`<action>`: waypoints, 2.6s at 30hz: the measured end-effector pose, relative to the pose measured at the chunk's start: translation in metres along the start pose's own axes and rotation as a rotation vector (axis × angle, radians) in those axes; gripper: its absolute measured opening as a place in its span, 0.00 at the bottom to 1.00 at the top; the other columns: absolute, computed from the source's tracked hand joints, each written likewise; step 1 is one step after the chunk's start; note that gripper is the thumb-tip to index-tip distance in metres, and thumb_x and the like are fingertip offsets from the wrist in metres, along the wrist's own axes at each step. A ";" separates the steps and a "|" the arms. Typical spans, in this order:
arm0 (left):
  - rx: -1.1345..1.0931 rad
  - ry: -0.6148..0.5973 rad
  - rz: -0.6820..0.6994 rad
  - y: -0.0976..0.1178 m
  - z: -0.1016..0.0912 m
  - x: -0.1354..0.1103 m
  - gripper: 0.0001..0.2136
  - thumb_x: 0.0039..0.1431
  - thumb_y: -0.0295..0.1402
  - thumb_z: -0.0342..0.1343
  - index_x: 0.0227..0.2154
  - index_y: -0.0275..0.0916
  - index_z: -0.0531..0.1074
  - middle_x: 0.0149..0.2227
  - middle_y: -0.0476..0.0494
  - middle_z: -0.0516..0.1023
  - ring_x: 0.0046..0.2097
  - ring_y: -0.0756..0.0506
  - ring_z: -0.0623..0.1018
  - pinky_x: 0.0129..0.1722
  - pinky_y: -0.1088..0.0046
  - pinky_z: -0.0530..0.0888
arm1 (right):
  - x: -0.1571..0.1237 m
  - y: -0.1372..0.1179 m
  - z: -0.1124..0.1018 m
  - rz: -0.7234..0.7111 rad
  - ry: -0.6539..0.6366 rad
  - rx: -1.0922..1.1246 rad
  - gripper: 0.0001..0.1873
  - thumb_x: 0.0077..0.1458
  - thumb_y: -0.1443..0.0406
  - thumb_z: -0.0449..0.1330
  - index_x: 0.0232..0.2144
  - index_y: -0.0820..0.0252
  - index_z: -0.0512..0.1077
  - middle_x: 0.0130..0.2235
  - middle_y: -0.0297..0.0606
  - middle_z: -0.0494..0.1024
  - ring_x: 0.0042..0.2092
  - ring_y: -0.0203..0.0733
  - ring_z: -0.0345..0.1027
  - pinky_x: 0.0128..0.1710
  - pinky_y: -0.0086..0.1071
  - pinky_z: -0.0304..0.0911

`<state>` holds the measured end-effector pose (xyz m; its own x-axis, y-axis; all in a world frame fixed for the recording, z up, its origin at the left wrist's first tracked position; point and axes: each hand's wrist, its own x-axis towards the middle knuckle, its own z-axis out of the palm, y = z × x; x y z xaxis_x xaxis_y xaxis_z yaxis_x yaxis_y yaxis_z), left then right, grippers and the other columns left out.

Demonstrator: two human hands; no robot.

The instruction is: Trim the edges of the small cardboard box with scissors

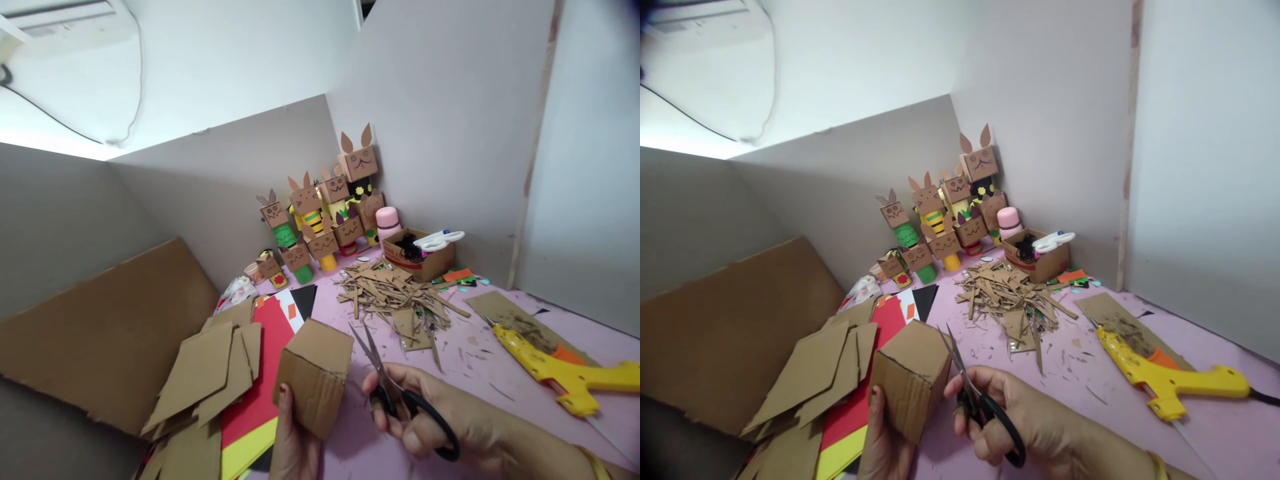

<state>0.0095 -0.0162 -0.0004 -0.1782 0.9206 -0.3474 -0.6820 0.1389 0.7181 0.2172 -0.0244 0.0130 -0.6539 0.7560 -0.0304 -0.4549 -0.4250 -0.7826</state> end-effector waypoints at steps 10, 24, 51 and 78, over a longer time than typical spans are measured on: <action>-0.027 -0.001 0.025 0.000 0.002 -0.001 0.26 0.63 0.38 0.48 0.61 0.35 0.55 0.35 0.36 0.84 0.34 0.42 0.82 0.36 0.68 0.78 | 0.001 0.007 -0.005 0.058 -0.008 -0.056 0.27 0.27 0.77 0.64 0.36 0.58 0.68 0.24 0.26 0.73 0.20 0.26 0.56 0.15 0.20 0.44; 0.004 0.038 0.027 0.000 0.000 0.002 0.25 0.62 0.39 0.48 0.60 0.36 0.58 0.36 0.36 0.83 0.34 0.42 0.82 0.36 0.68 0.77 | -0.001 0.000 0.003 0.018 0.045 -0.024 0.24 0.29 0.73 0.66 0.35 0.59 0.70 0.20 0.24 0.70 0.16 0.25 0.53 0.12 0.17 0.50; -0.037 0.007 0.079 -0.002 0.006 -0.006 0.20 0.62 0.37 0.50 0.56 0.35 0.66 0.33 0.38 0.84 0.31 0.42 0.82 0.35 0.67 0.78 | -0.011 -0.017 0.009 -0.272 0.253 -1.192 0.20 0.35 0.67 0.66 0.36 0.55 0.74 0.32 0.30 0.73 0.32 0.39 0.63 0.31 0.29 0.56; -0.008 -0.005 0.009 -0.012 -0.012 0.005 0.27 0.43 0.50 0.64 0.42 0.36 0.73 0.34 0.37 0.84 0.42 0.34 0.81 0.51 0.56 0.70 | -0.016 -0.018 0.009 -0.310 0.208 -1.472 0.06 0.42 0.66 0.63 0.27 0.57 0.71 0.26 0.29 0.71 0.29 0.36 0.64 0.29 0.27 0.53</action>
<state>0.0080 -0.0179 -0.0175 -0.1811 0.9237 -0.3377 -0.6859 0.1274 0.7164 0.2307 -0.0330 0.0334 -0.4970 0.8277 0.2605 0.5185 0.5240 -0.6757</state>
